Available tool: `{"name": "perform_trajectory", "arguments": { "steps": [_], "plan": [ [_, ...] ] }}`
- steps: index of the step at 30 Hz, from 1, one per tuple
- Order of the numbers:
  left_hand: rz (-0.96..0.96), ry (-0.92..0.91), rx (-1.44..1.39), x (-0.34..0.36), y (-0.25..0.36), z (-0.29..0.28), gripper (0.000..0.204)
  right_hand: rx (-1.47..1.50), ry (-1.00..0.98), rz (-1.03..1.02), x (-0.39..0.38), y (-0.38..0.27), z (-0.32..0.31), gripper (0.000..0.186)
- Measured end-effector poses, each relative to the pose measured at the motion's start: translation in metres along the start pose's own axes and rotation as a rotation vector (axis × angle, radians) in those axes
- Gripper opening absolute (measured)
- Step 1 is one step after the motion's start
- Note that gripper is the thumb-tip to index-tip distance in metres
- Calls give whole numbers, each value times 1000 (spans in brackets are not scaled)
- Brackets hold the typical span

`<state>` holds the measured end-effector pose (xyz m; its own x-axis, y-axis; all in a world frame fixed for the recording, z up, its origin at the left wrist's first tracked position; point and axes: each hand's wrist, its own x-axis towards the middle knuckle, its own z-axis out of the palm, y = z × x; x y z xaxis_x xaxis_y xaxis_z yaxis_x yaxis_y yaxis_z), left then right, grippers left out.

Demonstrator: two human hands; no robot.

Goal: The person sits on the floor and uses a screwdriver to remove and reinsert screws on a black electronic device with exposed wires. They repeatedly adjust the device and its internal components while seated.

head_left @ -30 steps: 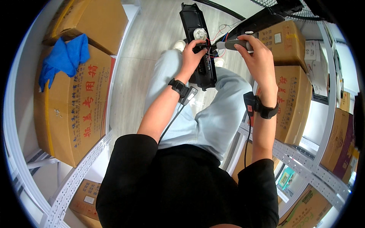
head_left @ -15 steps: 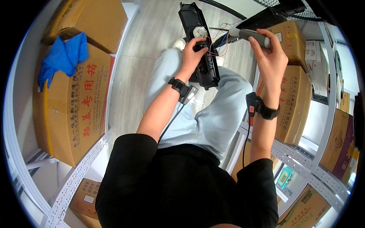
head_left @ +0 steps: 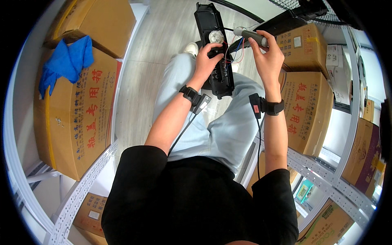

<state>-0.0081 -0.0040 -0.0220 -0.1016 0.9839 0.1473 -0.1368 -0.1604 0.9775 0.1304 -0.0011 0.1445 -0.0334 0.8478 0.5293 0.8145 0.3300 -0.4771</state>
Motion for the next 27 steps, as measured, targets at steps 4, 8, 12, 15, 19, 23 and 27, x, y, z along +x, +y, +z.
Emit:
{"name": "perform_trajectory", "arguments": {
  "steps": [4, 8, 12, 15, 19, 23, 27],
  "plan": [
    [-1, -3, 1, 0, -2, 1, 31, -13, -4, -1, 0, 0, -2, 30],
    [22, 16, 42, 0, -4, 1, 30, 8, 7, 34, -1, -14, -19, 30],
    [-88, 17, -126, 1, -5, 0, 30, 69, -13, 114, -4, -26, -42, 29],
    [-138, 71, -260, 1, -3, 1, 30, 110, -52, 175, -7, -38, -57, 29],
    [-159, 77, -247, 0, 1, 2, 31, 103, -108, 211, -15, -42, -67, 29],
    [-98, 45, -149, 0, 1, -1, 29, 165, -127, 183, -20, -36, -64, 28],
    [-63, 45, -71, 0, -4, 0, 22, 130, -146, 200, -22, -36, -63, 29]
  ]
}}
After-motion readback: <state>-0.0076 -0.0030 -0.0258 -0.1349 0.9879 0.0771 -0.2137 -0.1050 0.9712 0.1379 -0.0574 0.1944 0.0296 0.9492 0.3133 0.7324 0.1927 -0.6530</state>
